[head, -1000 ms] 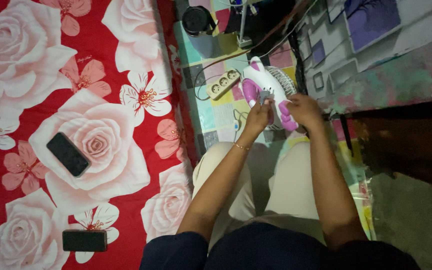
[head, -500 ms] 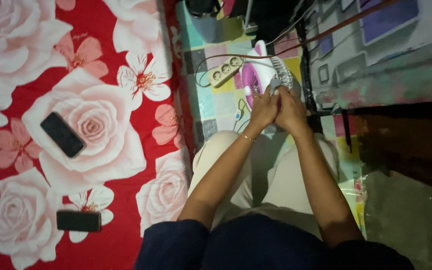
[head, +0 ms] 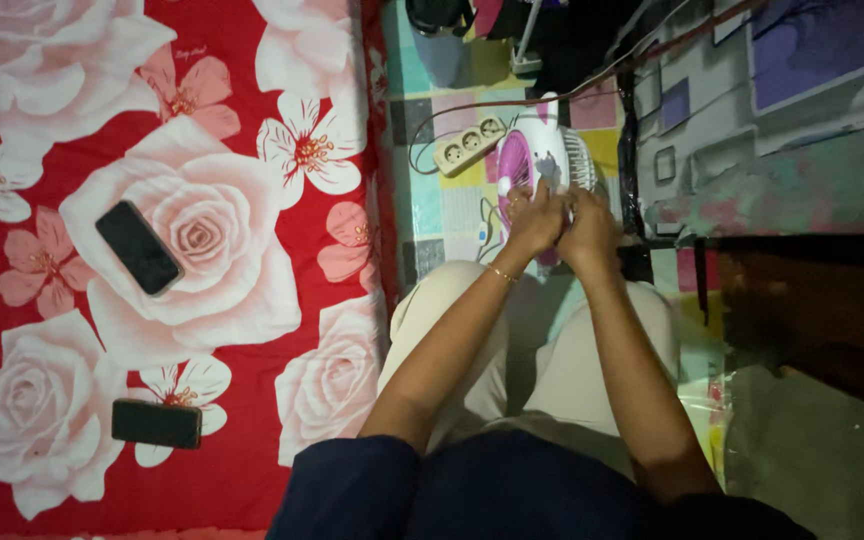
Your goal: The person unplugs a small cat-shaped fan, retrieves a screwdriver, and uses it to unscrew and remove parts of the fan's casing. They manipulate the fan's internal components and casing, then reassemble the fan and plug it back in.
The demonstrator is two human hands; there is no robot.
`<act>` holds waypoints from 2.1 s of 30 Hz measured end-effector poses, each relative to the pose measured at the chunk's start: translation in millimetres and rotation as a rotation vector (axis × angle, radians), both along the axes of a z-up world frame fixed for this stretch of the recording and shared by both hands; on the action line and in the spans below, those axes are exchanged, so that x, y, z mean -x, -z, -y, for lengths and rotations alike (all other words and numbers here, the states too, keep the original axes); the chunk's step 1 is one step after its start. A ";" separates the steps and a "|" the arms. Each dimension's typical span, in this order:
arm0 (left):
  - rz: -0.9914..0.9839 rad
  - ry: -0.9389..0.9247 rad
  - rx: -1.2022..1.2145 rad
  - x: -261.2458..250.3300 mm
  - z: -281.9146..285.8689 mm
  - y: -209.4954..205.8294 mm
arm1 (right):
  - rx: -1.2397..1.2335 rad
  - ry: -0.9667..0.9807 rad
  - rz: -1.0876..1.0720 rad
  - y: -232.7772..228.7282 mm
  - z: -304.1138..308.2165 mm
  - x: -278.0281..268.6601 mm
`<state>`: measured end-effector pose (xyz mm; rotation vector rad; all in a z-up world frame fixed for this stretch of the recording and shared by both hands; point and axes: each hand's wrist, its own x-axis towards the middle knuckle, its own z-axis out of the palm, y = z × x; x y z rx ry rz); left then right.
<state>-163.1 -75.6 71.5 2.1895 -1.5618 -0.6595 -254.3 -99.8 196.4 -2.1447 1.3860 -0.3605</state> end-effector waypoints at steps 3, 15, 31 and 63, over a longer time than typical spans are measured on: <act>-0.250 -0.127 0.014 0.2 -4.7 -13.0 | -0.134 0.121 -0.012 -2.4 -1.5 -4.1; -0.403 -0.264 0.171 -16.9 -11.0 -66.7 | -0.048 0.213 0.069 41.9 2.4 -12.1; -0.358 -0.374 0.330 -22.4 -11.4 -71.0 | 0.160 0.192 0.262 17.0 1.5 3.8; -0.372 -0.488 0.233 -24.8 -17.8 -81.5 | 0.088 0.062 0.339 -16.6 -9.1 4.5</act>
